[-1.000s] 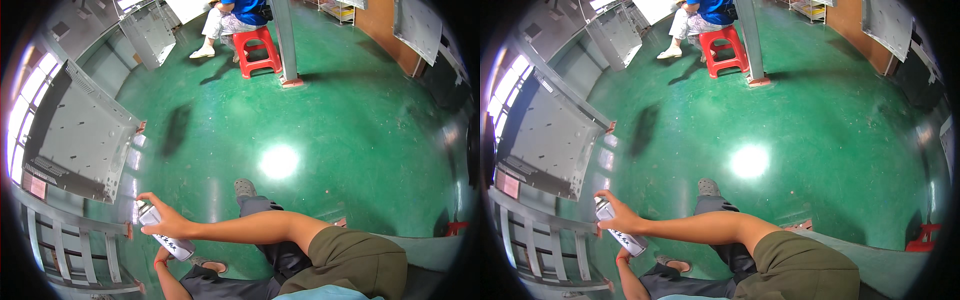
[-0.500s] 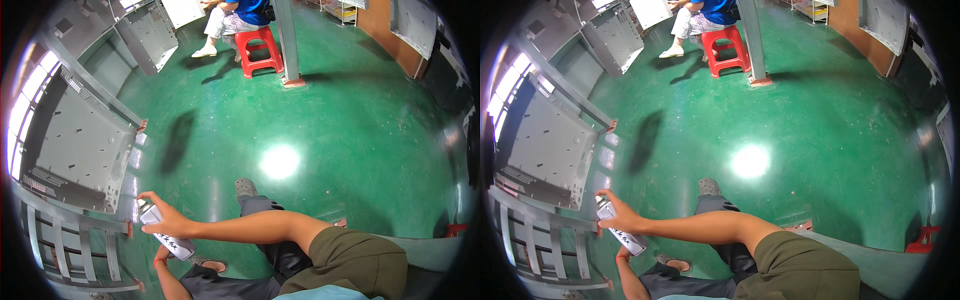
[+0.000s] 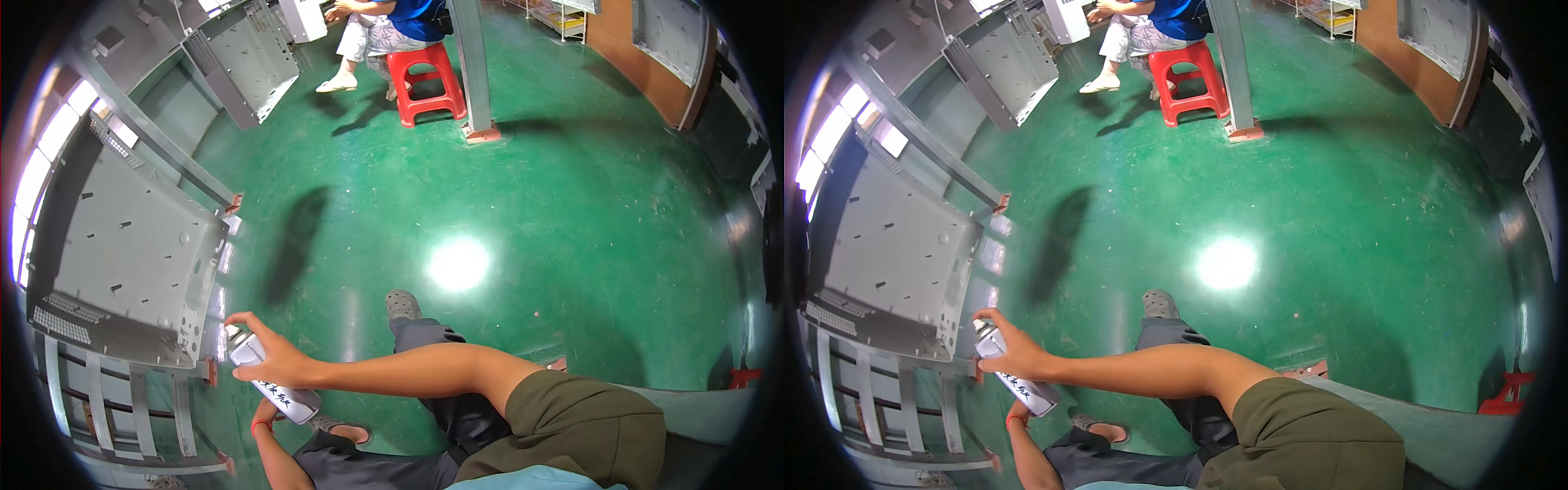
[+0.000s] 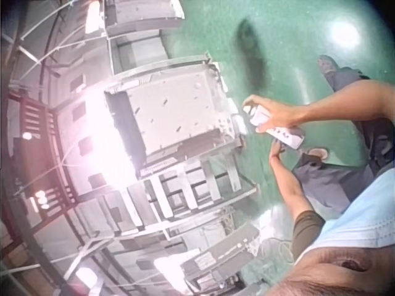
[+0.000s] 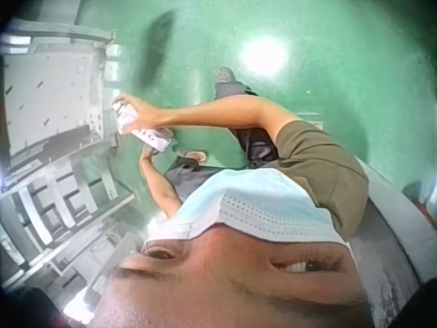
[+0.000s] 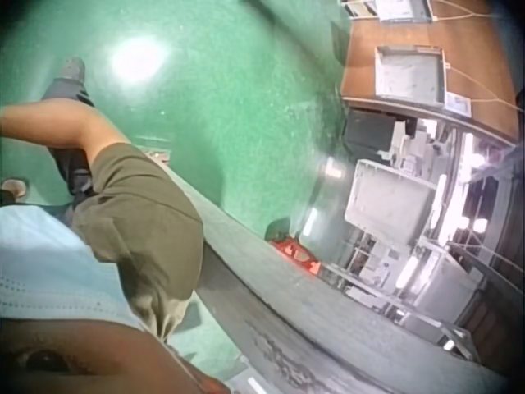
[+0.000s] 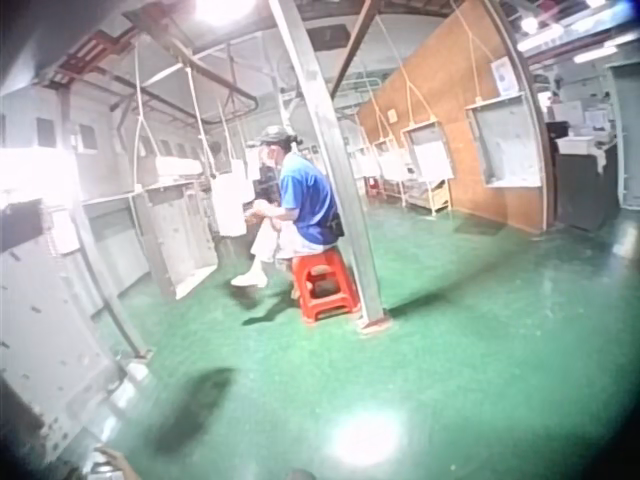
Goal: Spray painting the interior of metal enclosures hanging from a conveyor line.
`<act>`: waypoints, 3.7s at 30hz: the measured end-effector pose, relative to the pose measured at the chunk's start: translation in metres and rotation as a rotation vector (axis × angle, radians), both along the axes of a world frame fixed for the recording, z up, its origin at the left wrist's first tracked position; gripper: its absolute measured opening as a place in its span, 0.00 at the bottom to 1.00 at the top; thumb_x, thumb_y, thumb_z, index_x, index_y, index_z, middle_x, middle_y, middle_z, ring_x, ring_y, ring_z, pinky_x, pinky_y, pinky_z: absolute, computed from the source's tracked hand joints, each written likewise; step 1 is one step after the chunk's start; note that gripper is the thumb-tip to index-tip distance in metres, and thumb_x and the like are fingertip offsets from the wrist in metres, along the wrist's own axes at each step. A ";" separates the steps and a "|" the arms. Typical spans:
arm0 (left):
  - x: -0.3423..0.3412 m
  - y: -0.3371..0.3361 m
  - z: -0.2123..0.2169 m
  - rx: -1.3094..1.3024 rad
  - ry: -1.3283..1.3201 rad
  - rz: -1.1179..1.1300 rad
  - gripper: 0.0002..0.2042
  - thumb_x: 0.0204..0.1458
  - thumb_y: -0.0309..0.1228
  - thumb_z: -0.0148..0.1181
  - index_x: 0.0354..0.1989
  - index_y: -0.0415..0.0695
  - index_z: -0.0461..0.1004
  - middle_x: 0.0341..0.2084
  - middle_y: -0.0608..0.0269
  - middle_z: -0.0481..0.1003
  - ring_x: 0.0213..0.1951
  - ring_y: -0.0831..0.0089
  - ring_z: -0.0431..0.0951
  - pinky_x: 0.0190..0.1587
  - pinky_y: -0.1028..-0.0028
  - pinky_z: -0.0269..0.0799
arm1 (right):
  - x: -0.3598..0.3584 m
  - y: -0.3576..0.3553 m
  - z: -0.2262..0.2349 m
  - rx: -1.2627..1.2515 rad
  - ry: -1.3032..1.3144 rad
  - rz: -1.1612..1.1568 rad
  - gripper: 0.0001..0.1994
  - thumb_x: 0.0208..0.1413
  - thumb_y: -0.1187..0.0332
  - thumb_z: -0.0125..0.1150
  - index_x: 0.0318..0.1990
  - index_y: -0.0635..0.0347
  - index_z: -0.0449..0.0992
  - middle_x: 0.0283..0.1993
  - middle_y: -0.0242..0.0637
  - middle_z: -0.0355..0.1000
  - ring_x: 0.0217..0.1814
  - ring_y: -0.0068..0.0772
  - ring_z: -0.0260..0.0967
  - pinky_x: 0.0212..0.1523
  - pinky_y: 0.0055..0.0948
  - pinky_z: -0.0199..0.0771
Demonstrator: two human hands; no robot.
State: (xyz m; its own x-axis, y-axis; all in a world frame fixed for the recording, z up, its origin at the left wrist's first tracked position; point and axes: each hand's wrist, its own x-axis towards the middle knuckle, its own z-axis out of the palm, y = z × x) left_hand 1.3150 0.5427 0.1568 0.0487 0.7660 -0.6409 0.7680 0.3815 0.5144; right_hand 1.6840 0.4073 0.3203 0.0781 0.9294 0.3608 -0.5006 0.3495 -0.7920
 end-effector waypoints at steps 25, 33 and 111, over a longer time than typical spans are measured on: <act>0.024 0.016 -0.004 -0.050 0.147 -0.029 0.26 0.62 0.46 0.59 0.67 0.51 0.68 0.41 0.63 0.83 0.42 0.68 0.83 0.50 0.51 0.74 | 0.030 0.033 -0.007 -0.022 -0.027 -0.003 0.38 0.53 0.68 0.73 0.70 0.45 0.59 0.47 0.35 0.69 0.42 0.28 0.71 0.44 0.32 0.75; 0.068 0.006 0.006 0.029 0.134 -0.095 0.23 0.61 0.49 0.61 0.61 0.53 0.74 0.39 0.66 0.82 0.36 0.76 0.78 0.38 0.66 0.71 | 0.052 0.065 0.017 0.305 -0.179 -0.471 0.38 0.52 0.72 0.76 0.69 0.51 0.62 0.56 0.39 0.68 0.51 0.32 0.72 0.49 0.36 0.79; 0.246 0.092 0.029 -0.020 0.093 0.065 0.25 0.62 0.52 0.61 0.64 0.56 0.72 0.41 0.66 0.81 0.44 0.74 0.82 0.47 0.65 0.72 | 0.234 0.195 0.053 0.294 -0.126 0.078 0.39 0.53 0.72 0.75 0.69 0.45 0.59 0.49 0.33 0.70 0.47 0.26 0.72 0.49 0.32 0.76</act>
State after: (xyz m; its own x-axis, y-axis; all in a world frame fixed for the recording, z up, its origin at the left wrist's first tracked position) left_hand 1.5614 0.6347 0.1857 -0.0611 0.7529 -0.6552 0.7852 0.4416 0.4342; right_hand 1.9179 0.6019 0.3729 -0.0515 0.7857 0.6165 -0.4392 0.5366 -0.7205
